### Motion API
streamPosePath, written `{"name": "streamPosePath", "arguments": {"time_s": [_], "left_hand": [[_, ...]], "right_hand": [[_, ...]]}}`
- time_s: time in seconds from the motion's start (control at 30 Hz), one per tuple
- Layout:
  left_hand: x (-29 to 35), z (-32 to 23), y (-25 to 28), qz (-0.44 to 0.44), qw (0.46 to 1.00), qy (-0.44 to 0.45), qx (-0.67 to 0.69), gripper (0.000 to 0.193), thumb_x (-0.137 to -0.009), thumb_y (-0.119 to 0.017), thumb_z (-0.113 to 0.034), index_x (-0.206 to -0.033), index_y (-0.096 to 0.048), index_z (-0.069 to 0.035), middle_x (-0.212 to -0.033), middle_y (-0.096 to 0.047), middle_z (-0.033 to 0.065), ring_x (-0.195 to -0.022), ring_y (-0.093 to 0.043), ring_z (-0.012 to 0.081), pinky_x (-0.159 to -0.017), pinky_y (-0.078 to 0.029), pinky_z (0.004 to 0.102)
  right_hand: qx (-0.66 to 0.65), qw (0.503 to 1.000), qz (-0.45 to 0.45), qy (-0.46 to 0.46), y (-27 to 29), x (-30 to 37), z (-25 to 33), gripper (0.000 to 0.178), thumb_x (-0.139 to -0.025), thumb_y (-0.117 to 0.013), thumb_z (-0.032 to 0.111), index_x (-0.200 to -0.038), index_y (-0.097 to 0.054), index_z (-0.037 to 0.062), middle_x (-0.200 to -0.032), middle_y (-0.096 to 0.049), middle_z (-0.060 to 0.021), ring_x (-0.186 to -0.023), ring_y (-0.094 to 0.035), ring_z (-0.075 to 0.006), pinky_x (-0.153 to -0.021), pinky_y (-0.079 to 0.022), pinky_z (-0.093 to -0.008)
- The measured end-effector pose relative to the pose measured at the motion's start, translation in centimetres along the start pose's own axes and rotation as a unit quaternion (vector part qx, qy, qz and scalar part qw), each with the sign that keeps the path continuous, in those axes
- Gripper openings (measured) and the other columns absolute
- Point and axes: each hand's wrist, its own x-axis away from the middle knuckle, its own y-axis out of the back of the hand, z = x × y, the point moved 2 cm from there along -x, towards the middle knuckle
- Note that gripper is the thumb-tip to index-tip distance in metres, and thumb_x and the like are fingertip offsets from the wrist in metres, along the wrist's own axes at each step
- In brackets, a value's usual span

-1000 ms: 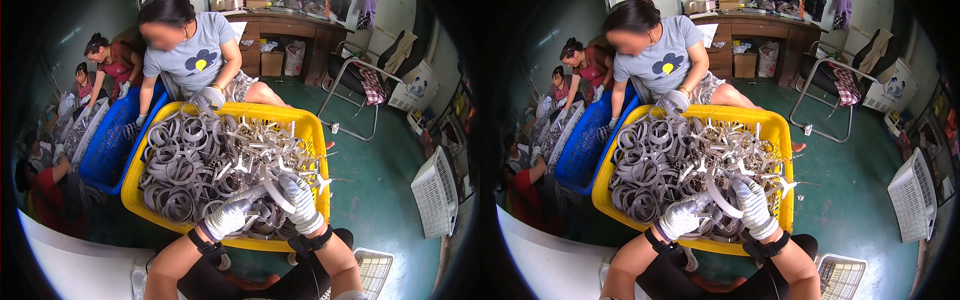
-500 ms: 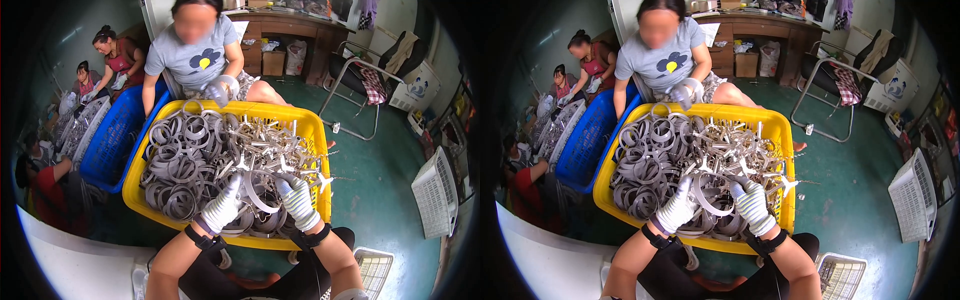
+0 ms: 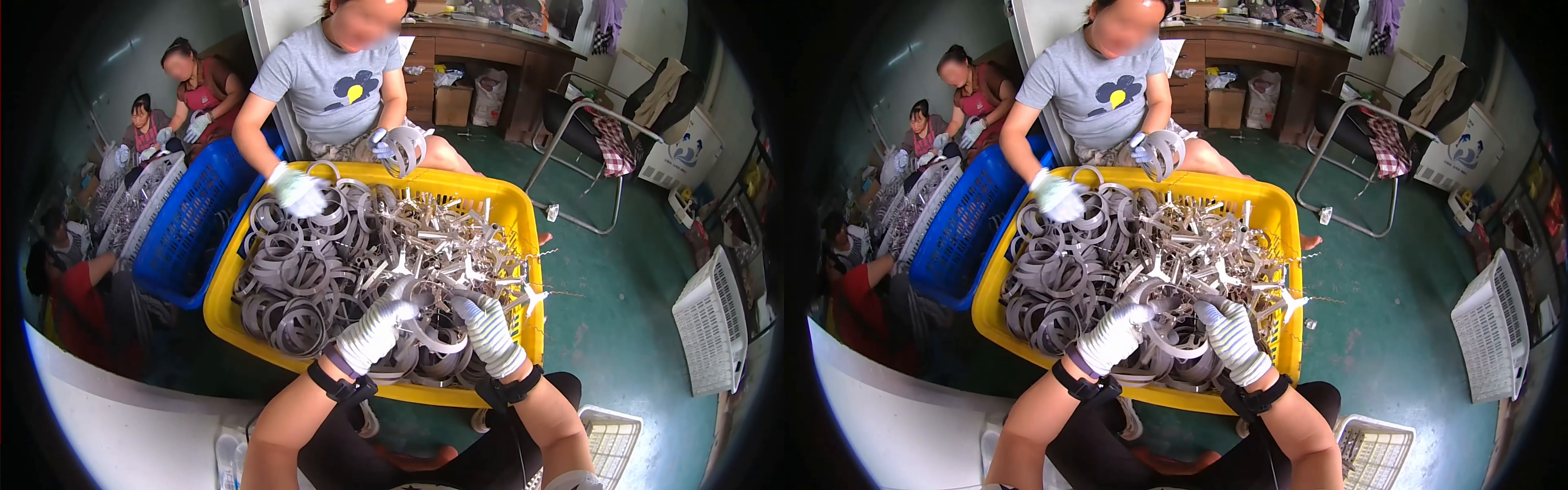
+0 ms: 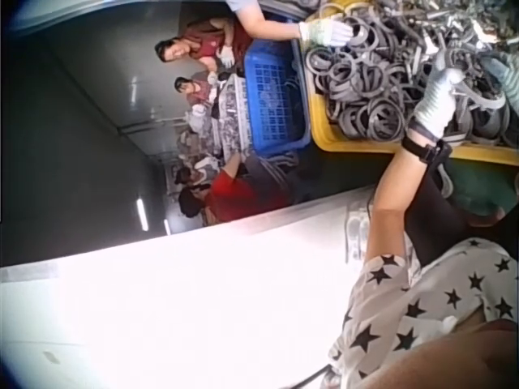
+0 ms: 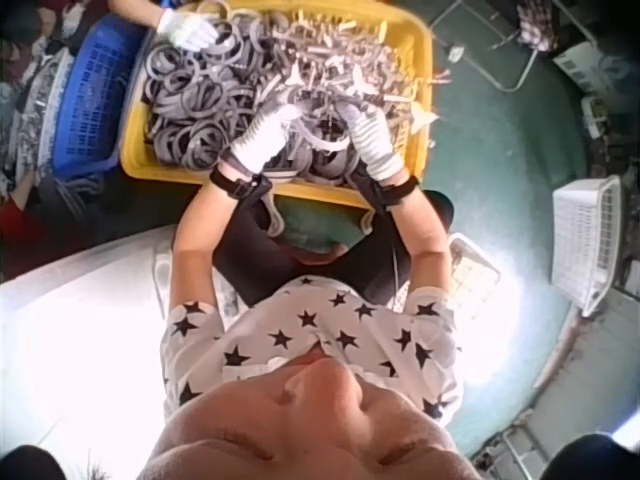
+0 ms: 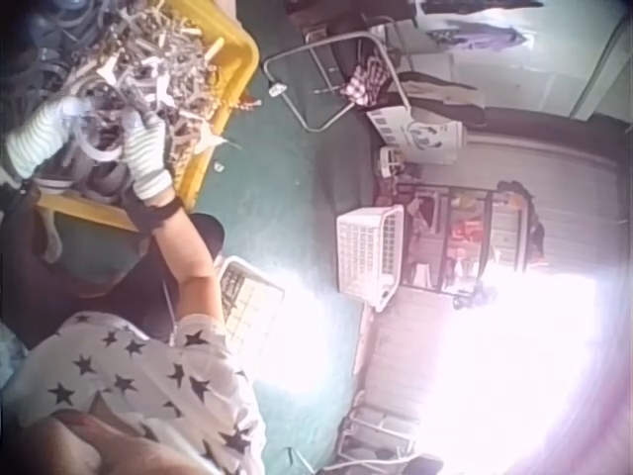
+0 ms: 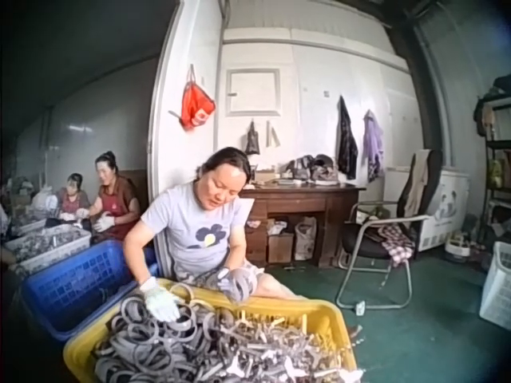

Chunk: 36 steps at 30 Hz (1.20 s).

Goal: Sorting various plastic and metal manufacturing components from a large yellow bin into smaller baskets.

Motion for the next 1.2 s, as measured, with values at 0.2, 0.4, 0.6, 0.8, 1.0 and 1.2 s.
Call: {"name": "streamPosePath", "arguments": {"time_s": [0.2, 0.4, 0.6, 0.8, 1.0, 1.2], "left_hand": [[0.6, -1.1, -2.6, -0.030, 0.997, -0.021, -0.073, 0.072, -0.092, -0.063, -0.031, -0.149, -0.029, -0.003, -0.142, -0.043, 0.0117, -0.129, -0.047, 0.0235, -0.102, -0.045, 0.0395], [-0.2, -1.3, -1.7, 0.006, 1.000, -0.010, -0.025, 0.054, -0.093, -0.062, -0.023, -0.139, -0.040, -0.006, -0.138, -0.049, 0.0115, -0.124, -0.053, 0.0250, -0.102, -0.047, 0.0419], [0.3, -1.3, -1.4, -0.043, 0.999, -0.022, -0.016, 0.058, -0.091, -0.063, -0.023, -0.142, -0.041, -0.011, -0.134, -0.055, 0.0103, -0.126, -0.054, 0.0246, -0.104, -0.044, 0.0393], [0.5, -0.7, -0.7, 0.029, 0.999, -0.031, -0.024, 0.069, -0.087, -0.066, -0.026, -0.147, -0.037, -0.010, -0.141, -0.050, 0.0098, -0.130, -0.050, 0.0233, -0.103, -0.044, 0.0378], [0.6, -0.6, -0.7, -0.018, 0.999, 0.031, 0.007, 0.071, -0.089, -0.065, -0.027, -0.149, -0.032, -0.011, -0.143, -0.048, 0.0106, -0.129, -0.051, 0.0235, -0.102, -0.045, 0.0362], [0.6, -0.9, -0.3, 0.021, 1.000, 0.012, -0.019, 0.072, -0.086, -0.065, -0.017, -0.149, -0.032, -0.011, -0.139, -0.050, 0.0114, -0.128, -0.051, 0.0254, -0.097, -0.050, 0.0390]], "right_hand": [[-0.017, 1.000, -0.023, -0.004, 0.9, -0.4, -0.8, 0.024, -0.094, -0.061, 0.010, -0.113, -0.067, -0.0039, -0.089, -0.066, -0.0005, -0.076, -0.055, -0.0049, -0.067, -0.045, -0.0203], [0.023, 0.996, -0.051, 0.063, 0.1, 0.3, 0.6, 0.022, -0.094, -0.058, 0.006, -0.112, -0.067, -0.0040, -0.086, -0.066, -0.0006, -0.074, -0.055, -0.0044, -0.066, -0.045, -0.0210], [0.034, 0.993, -0.046, 0.105, -0.6, 1.3, 0.9, 0.017, -0.094, -0.061, 0.009, -0.106, -0.068, -0.0022, -0.082, -0.063, 0.0025, -0.070, -0.052, -0.0029, -0.062, -0.043, -0.0192], [-0.063, 0.996, 0.045, -0.038, 0.7, 0.7, 0.6, 0.023, -0.092, -0.063, 0.020, -0.108, -0.064, 0.0029, -0.093, -0.068, -0.0060, -0.071, -0.062, -0.0099, -0.066, -0.050, -0.0225], [-0.254, 0.935, 0.218, -0.114, 0.6, 0.1, 0.9, 0.049, -0.097, -0.059, 0.024, -0.140, -0.043, 0.0082, -0.120, -0.063, -0.0108, -0.087, -0.068, -0.0207, -0.075, -0.059, -0.0329], [-0.270, 0.920, 0.242, -0.151, 0.7, 0.8, 0.8, 0.059, -0.094, -0.064, 0.031, -0.143, -0.042, 0.0067, -0.126, -0.059, -0.0143, -0.099, -0.065, -0.0258, -0.083, -0.058, -0.0385]]}}
